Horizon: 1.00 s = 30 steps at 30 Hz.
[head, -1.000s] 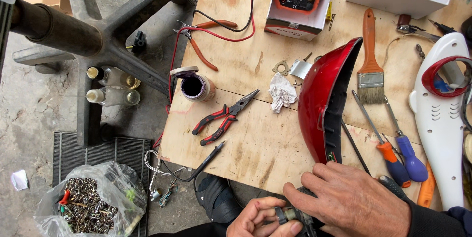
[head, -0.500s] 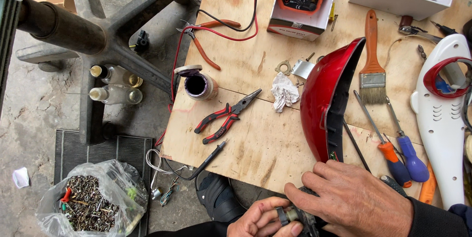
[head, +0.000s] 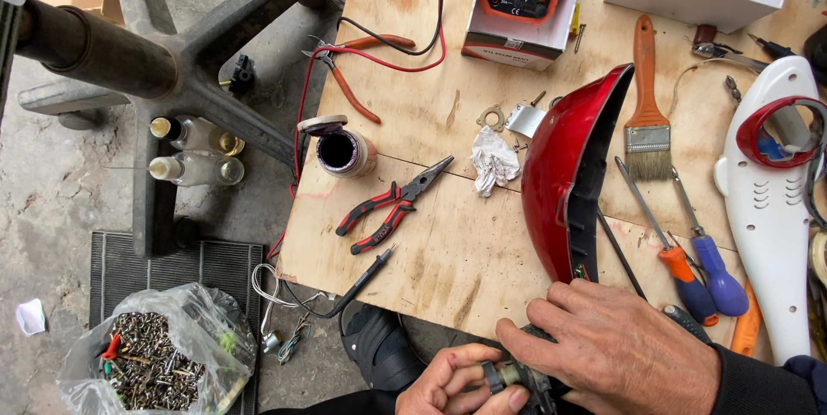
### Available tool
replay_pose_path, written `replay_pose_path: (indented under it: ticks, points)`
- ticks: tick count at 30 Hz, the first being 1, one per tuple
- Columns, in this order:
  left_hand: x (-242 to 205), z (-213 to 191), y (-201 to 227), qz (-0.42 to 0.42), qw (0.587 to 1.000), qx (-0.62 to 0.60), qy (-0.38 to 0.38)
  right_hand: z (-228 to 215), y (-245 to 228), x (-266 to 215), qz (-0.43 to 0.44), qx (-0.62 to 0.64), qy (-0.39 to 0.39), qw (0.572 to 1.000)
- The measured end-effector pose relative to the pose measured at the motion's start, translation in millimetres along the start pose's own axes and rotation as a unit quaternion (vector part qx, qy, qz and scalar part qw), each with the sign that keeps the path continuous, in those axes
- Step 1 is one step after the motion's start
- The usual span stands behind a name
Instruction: The person disassembles a small electric motor, removes the rotor, and uses a screwdriver to adjust internal components. They then reassemble the motor parts and test the rotor's movement by hand.
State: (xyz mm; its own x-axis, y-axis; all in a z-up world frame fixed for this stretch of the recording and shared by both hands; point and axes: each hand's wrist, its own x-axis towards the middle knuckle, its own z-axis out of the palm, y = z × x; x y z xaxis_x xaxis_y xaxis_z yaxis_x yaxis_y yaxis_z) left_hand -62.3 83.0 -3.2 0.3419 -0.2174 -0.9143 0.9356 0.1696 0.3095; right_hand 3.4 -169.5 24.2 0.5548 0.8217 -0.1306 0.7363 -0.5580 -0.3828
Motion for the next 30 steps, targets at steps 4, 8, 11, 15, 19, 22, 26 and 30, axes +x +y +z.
replay_pose_path:
  ticks: [4,8,11,15,19,22,26,30]
  points:
    - [5.0,-9.0,-5.6,-0.008,0.998,0.028,-0.056,-3.3,0.2,1.7,-0.007,0.020,-0.008,1.000]
    - [-5.5,4.5,6.5,-0.031,1.000,-0.004,0.002,0.1,1.8,-1.3,-0.004,0.038,-0.035,0.999]
    - [-5.4,7.5,1.9,0.020,0.999,-0.002,0.025,3.1,2.6,-3.4,-0.008,0.043,-0.032,0.999]
    - [-4.5,11.2,-9.6,0.073,0.992,0.055,0.090,3.4,-2.6,-6.0,0.020,0.066,-0.006,0.998]
    - [-10.0,20.1,-6.3,0.114,0.992,0.034,0.051,-11.9,-10.9,-5.9,0.057,0.144,0.030,0.987]
    - [-20.8,25.7,4.5,0.087,0.996,0.000,-0.017,-18.8,-10.8,-11.9,0.122,0.248,0.060,0.959]
    - [-25.8,25.5,-1.5,0.136,0.983,-0.014,-0.123,-33.4,-16.2,-19.5,0.129,0.320,0.055,0.937]
    - [-33.4,34.9,1.2,0.103,0.980,-0.074,-0.155,-38.5,-23.0,-29.8,0.183,0.352,0.031,0.917]
